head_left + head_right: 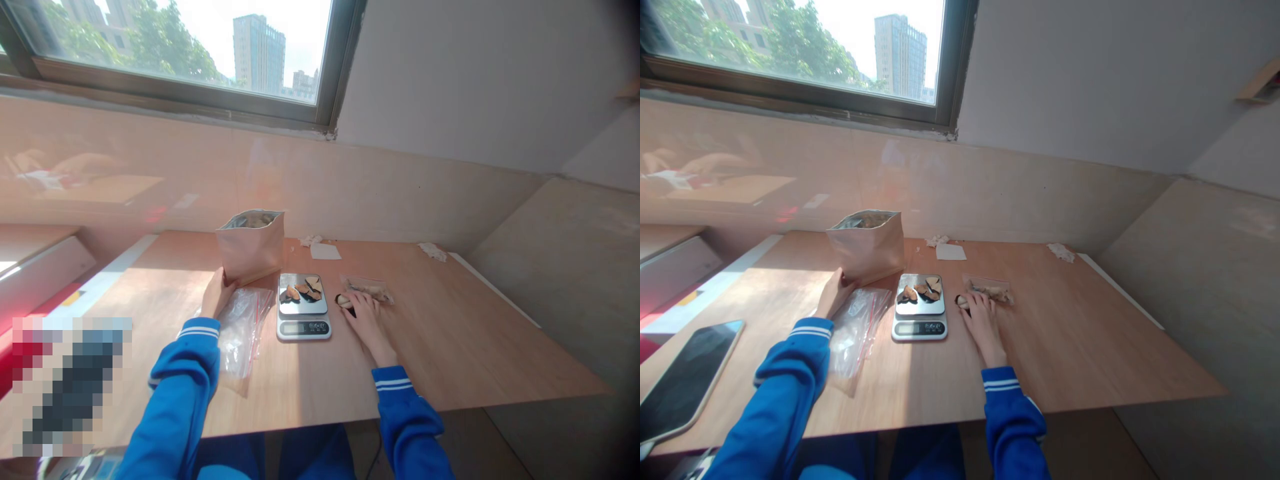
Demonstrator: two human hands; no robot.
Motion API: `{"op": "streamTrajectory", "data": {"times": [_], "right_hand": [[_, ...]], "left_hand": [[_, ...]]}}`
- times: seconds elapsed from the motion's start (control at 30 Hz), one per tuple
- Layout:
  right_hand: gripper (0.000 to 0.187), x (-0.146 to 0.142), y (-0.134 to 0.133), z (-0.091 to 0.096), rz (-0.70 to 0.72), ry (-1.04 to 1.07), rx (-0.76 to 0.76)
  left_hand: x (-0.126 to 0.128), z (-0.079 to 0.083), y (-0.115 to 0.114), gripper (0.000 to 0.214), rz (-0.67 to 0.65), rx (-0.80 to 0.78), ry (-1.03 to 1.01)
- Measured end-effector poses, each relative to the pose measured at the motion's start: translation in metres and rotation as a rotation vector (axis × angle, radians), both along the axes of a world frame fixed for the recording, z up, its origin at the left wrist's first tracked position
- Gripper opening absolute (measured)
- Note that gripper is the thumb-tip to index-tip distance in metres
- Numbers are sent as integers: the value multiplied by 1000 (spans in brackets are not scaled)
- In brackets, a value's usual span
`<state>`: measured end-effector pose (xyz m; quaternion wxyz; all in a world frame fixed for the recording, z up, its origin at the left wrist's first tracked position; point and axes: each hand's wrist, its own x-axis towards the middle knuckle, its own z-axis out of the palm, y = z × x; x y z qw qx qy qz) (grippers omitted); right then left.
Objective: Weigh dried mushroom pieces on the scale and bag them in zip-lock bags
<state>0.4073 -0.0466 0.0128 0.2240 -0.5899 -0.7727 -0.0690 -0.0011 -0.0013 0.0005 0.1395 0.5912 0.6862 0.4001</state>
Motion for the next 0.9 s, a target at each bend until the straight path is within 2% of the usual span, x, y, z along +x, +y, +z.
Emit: {"op": "streamTrajectory", "data": {"times": [0.1,0.2,0.3,0.37,0.43,0.57,0.7,0.9], "right_hand": [[26,-5,2,9,-22,9,-20],[25,-18,-5,26,-70,187,54],[27,-41,-16,39,64,335,65],[27,-59,-21,41,203,312,6],[26,-74,-24,38,260,241,-30],[29,-83,-24,29,208,189,29],[33,-68,-29,18,163,282,116],[30,-36,-39,-14,-32,378,227]], "left_hand": [[1,2,-1,34,3,-5,-2],[1,2,-1,34,2,-11,10],[1,2,0,33,0,-8,11],[1,1,0,33,-2,-2,7],[1,1,-1,34,-3,6,3],[1,0,-1,34,-6,-1,3],[2,-1,0,33,42,-42,46],[1,-3,3,31,148,-102,63]]}}
